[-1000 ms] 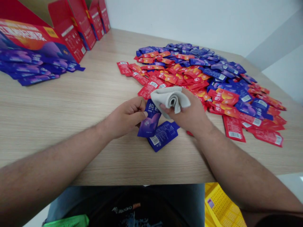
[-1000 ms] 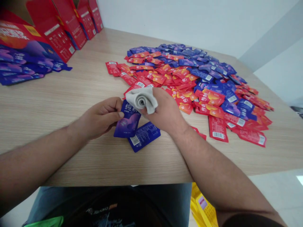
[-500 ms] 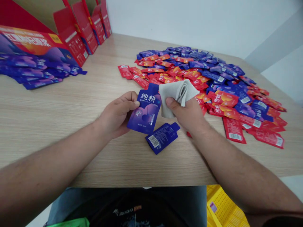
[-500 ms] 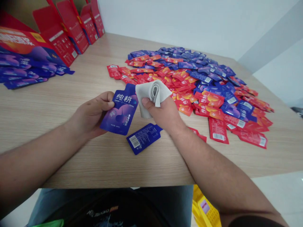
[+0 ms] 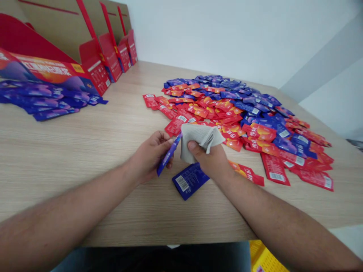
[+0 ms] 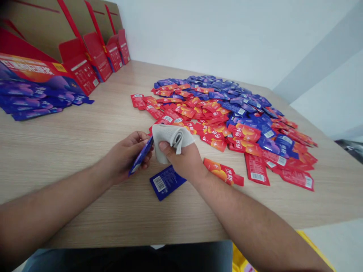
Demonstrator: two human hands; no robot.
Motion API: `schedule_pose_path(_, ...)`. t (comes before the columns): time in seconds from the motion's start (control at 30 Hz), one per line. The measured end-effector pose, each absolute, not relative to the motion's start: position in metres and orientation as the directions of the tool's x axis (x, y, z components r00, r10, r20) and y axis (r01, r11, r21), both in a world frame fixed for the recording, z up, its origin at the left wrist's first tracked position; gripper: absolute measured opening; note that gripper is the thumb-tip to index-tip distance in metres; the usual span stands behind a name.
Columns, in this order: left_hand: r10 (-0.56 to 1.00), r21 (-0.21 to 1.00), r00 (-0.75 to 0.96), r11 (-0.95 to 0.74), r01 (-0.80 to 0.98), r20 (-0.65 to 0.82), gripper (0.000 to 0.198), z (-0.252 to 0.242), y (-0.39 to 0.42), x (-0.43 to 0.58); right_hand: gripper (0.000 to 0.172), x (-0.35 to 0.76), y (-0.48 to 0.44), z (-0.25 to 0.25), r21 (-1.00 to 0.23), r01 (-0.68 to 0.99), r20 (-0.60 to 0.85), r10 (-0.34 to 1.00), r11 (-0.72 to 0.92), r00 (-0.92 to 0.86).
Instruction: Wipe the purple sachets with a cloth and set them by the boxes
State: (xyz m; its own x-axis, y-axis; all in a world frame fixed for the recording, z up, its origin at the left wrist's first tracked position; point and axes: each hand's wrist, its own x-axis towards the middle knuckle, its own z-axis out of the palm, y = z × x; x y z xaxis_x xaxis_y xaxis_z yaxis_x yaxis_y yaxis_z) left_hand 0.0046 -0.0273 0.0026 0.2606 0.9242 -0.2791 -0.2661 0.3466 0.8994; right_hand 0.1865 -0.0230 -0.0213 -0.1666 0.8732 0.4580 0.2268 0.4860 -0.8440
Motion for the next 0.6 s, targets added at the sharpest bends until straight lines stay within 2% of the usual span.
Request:
schedule_pose_path(0.13, 0.924, 0.909, 0.279, 0.334, -0.25, -0.262, 0.027, -0.0008, -0.0286, 0.0044, 0.031, 0.1843, -0.0266, -0.0177, -0.771, 0.353, 0.492, 0.847, 0.531, -0.199)
schedule_pose_path(0.23, 0.914, 0.905, 0.292, 0.354, -0.237, -0.281, 0.025, -0.0041, -0.0276, 0.0022, 0.035, 0.1858, -0.027, -0.016, -0.684, 0.498, 0.502, 0.839, 0.533, -0.209)
schedule_pose_path(0.37, 0.917, 0.912, 0.33, 0.317, -0.26, -0.225, 0.027, -0.0053, -0.0285, -0.0005, 0.034, 0.1888, -0.0259, -0.0151, -0.561, 0.628, 0.532, 0.816, 0.539, -0.224)
schedule_pose_path(0.5, 0.897, 0.936, 0.411, 0.27, -0.225, -0.16, 0.034, -0.0044, -0.0321, -0.0004, 0.03, 0.1907, -0.0243, -0.0177, -0.472, 0.697, 0.512, 0.812, 0.54, -0.282)
schedule_pose_path(0.6, 0.893, 0.94, 0.379, 0.314, -0.135, -0.243, 0.031, -0.0053, -0.0328, -0.0001, 0.025, 0.1914, -0.0238, -0.0203, -0.431, 0.701, 0.512, 0.794, 0.568, -0.328)
